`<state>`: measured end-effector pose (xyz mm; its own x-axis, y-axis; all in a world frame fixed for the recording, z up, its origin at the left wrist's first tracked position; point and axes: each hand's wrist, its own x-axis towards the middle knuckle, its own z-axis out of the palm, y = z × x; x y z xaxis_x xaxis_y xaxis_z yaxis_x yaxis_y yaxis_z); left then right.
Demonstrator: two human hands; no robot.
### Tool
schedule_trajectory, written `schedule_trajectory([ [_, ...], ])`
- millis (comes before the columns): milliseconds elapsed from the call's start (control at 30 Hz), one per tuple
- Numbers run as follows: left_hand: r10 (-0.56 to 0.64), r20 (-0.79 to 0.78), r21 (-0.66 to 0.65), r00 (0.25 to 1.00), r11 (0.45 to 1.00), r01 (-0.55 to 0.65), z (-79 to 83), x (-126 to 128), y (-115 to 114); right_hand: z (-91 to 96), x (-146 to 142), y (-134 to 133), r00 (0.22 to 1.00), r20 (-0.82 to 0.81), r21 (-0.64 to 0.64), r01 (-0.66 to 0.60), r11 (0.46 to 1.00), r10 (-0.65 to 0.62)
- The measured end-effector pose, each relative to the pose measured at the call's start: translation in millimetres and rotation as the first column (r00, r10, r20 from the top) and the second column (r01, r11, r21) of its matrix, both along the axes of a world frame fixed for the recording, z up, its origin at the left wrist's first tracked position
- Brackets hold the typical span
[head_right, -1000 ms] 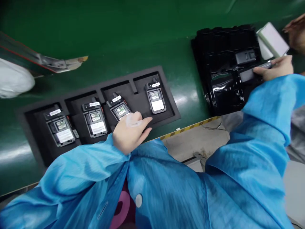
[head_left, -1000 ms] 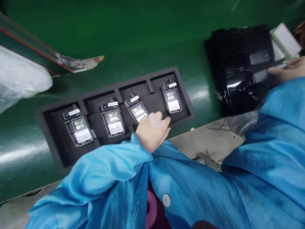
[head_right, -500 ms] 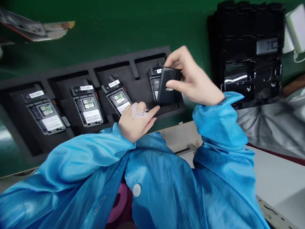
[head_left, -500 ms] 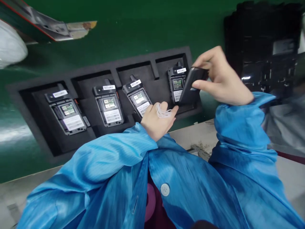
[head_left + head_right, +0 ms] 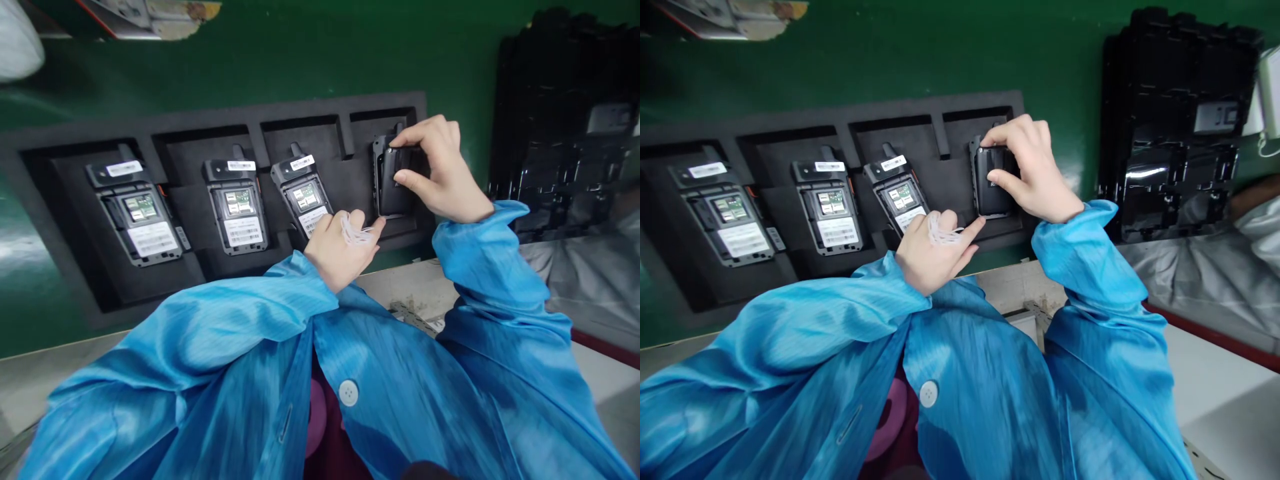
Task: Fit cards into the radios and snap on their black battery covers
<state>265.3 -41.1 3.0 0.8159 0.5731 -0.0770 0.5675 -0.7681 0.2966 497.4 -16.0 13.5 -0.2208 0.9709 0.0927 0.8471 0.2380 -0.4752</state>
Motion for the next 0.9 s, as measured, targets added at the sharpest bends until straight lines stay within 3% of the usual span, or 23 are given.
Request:
schedule_trajectory([
  [267,-0.016,0.005,0.004,1.000,1.000,0.016,0.3,0,0,-31.5,-10,-20,0.984,0.127,0.138,0.107,0.985,-0.125],
  [400,-0.015,0.004,-0.006,1.000,1.000,0.015,0.9,0,0,-29.0,-18,-25,0.963,0.222,0.149,0.120,0.982,-0.151],
  [567,0.055,0.026,-0.038,0.998,0.998,-0.054,13.1,5,7,-25.9,-26,-29,0.933,0.306,0.148,0.150,0.977,-0.190],
  [700,0.106,0.020,-0.071,0.994,0.992,-0.104,20.8,13,16,-27.6,-27,-30,0.923,0.320,0.164,0.168,0.972,-0.214],
  [900,0.094,-0.004,-0.109,0.996,0.990,-0.094,16.8,17,21,-27.9,-34,-30,0.931,0.293,0.170,0.175,0.970,-0.219],
])
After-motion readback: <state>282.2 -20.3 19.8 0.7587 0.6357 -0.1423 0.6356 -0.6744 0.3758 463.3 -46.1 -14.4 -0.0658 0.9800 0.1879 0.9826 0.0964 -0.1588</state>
